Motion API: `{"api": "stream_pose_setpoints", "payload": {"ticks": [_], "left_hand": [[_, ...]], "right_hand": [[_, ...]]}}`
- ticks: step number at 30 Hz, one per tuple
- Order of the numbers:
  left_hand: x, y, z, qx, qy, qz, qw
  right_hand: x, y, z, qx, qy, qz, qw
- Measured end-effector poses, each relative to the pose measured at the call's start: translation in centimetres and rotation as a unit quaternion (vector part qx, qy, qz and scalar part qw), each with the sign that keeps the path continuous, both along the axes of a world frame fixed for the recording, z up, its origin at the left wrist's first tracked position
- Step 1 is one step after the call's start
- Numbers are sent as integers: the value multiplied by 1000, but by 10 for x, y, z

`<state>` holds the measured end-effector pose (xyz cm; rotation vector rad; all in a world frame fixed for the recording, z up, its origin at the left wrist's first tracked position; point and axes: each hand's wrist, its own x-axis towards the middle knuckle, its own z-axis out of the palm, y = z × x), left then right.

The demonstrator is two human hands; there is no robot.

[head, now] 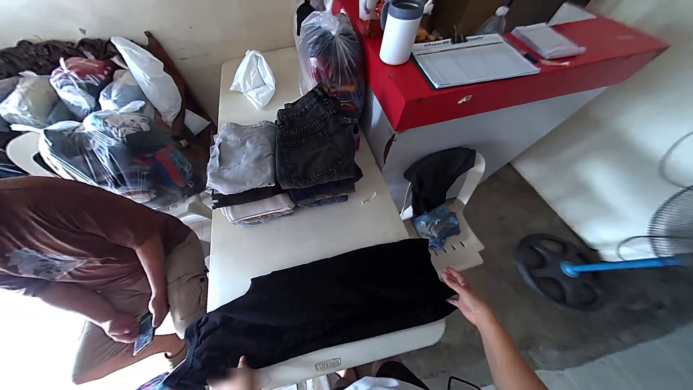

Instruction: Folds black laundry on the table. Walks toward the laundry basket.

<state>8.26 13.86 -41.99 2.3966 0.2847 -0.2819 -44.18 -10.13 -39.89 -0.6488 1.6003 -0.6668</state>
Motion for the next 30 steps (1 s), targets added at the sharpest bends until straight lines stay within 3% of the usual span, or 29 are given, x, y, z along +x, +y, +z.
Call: {"api": "stream_pose_setpoints", "payload": {"ticks": [2,5,9,13,17,19,21,25,30], "left_hand": [[7,5,3,9,-22,-22,999],[20,11,8,-2,-46,-65,997],[30,10,17,-195,31,-4,980],[33,2,57,-292,79,-25,953],[49,18,59,-288,68,-108,949],[48,30,41,-235,67,-164,956],[40,45,16,-172,75,-188,964],[26,52,-12,-133,65,-128,981],[37,39,9,-184,9,-137,973]], "right_hand": [[-7,3,3,21,-24,66,997],[-8,5,-3,38,70,85,993],[0,0,-2,48,127,64,989],[-3,-21,32,-86,163,92,979],[-7,-34,78,-246,91,68,963],[-12,-27,69,-257,99,80,958],[-19,-8,34,-201,150,107,962],[-25,24,-38,-52,243,117,962],[-16,10,-13,-55,286,138,947]]}}
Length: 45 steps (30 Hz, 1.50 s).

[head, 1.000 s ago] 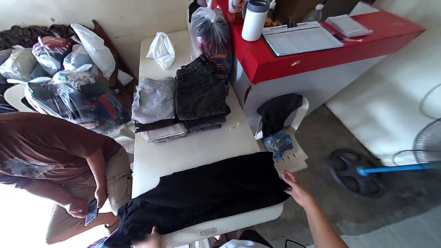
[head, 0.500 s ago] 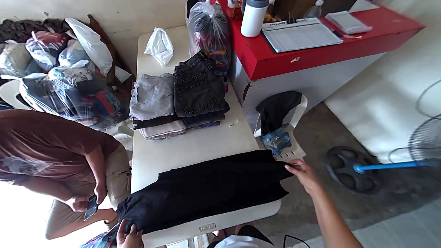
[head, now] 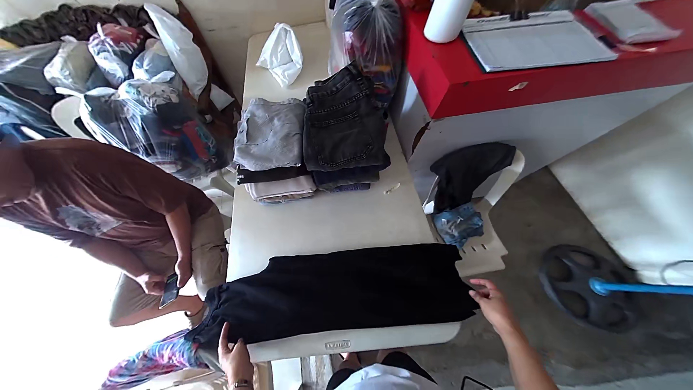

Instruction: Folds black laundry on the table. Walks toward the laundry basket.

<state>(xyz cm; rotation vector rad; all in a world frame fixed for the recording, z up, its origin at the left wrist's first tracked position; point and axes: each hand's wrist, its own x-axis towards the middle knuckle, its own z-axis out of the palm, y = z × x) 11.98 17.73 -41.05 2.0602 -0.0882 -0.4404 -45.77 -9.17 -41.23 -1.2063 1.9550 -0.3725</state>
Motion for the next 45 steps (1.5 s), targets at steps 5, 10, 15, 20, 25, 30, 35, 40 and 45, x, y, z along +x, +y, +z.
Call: {"api": "stream_pose_setpoints", "payload": {"ticks": [5,10,15,20,25,30,35,40,45], "left_hand": [[4,6,-2,196,-37,-51,979],[-2,-15,9,257,-197,-63,944],[-8,-26,-15,297,-265,-279,874],[16,-4,-43,392,-173,-260,865],[45,-33,-1,389,-146,-236,879],[23,-123,35,268,-262,-411,831],[21,-185,11,307,-279,-559,718],[33,-178,8,352,-266,-588,678],[31,-129,0,336,-335,-591,652]], "right_hand": [[-3,-6,-5,-4,34,28,999],[36,-6,15,-179,151,62,970],[104,-12,3,-321,158,289,888],[102,-22,-58,-214,220,370,877],[98,-50,-31,-259,181,273,909],[92,-87,-9,-122,228,396,881],[95,-96,14,-44,273,456,846],[72,-72,4,-172,267,459,830],[46,-43,-18,-251,264,431,825]]}}
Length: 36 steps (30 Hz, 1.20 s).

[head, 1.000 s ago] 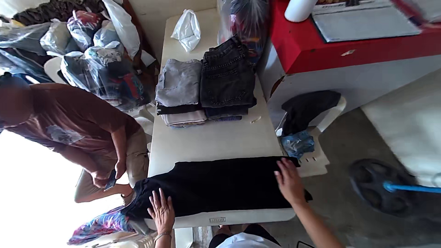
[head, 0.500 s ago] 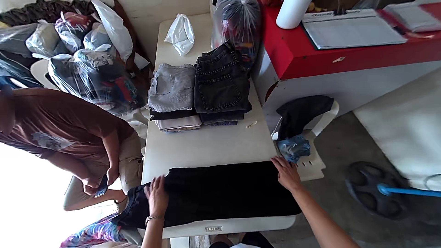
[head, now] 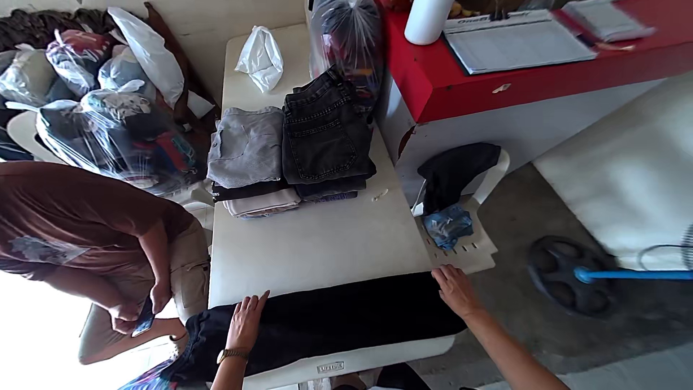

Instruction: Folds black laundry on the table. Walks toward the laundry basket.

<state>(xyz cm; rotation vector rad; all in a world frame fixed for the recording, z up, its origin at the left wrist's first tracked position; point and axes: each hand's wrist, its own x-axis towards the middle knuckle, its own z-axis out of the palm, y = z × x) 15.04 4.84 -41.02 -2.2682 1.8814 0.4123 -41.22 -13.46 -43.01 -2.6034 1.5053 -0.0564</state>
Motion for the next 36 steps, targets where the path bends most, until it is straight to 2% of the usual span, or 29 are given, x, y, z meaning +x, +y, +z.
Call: {"api": "stream_pose_setpoints", "payload": {"ticks": [4,7,9,11,13,17,18,20,21,22,24,27,29,33,36], "left_hand": [[-3,15,-19,24,-59,-26,998],[-6,8,-20,57,-59,-27,996],[-7,0,-13,93,-41,-41,994],[-12,-3,-3,97,-24,-61,993],[-18,4,0,72,-21,-78,994],[-38,21,-16,-52,58,-57,995],[-44,25,-22,-68,78,-41,994],[-56,33,-34,-71,87,-10,994],[-61,36,-38,-66,83,2,994],[-65,37,-42,-59,77,8,995],[-67,37,-47,-50,66,13,996],[-67,36,-49,-38,68,17,997],[-67,35,-48,-25,79,23,996],[-84,20,-38,-13,108,31,994],[-133,-9,-27,-70,170,27,983]], "right_hand": [[2,9,-8,19,21,-32,999],[2,3,4,166,42,-51,984],[-8,-1,10,249,-14,-80,965],[-20,-3,15,302,-145,-131,933],[-24,-5,18,316,-233,-214,894],[-32,-4,-21,293,-235,-317,871],[-32,-1,-29,326,-267,-342,840],[-29,7,-34,408,-336,-414,741],[-27,11,-34,432,-348,-444,704],[-27,14,-36,443,-348,-462,685],[-26,15,-40,414,-339,-470,702],[-17,20,-25,289,-357,-427,779],[-15,21,-12,246,-353,-405,807],[-22,5,9,193,-357,-393,825],[-32,-10,20,176,-371,-376,831]]}}
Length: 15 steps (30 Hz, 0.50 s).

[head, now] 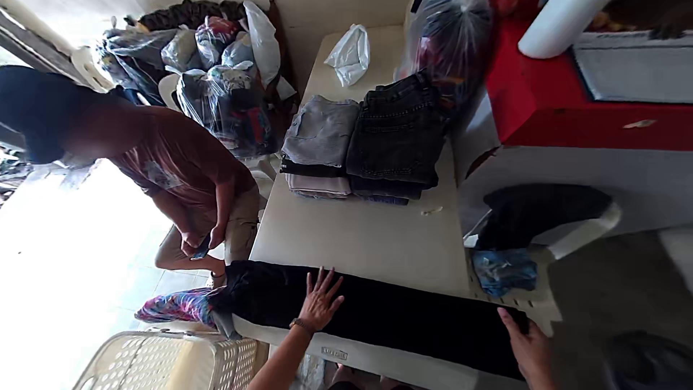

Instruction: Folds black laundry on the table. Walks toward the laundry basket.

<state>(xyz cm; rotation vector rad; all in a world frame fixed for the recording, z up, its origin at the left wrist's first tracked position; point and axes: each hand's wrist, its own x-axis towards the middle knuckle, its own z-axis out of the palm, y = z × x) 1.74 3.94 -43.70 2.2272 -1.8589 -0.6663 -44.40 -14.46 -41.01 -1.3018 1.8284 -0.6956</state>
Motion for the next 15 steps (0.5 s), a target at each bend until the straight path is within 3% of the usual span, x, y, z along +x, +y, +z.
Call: {"api": "stream_pose_setpoints", "payload": {"ticks": [4,8,11,15], "left_hand": [[-101,-47,3,-23,122,-39,992],[-189,-65,-15,-16,88,-84,992],[-220,-74,-26,-6,63,-113,992],[-225,-80,-23,9,87,-128,988]], "right_hand": [[-13,-9,1,-5,11,4,1000],[-27,-13,24,-1,20,-24,1000],[-46,-18,53,-9,28,-18,999],[-60,-18,92,30,19,65,997]]}}
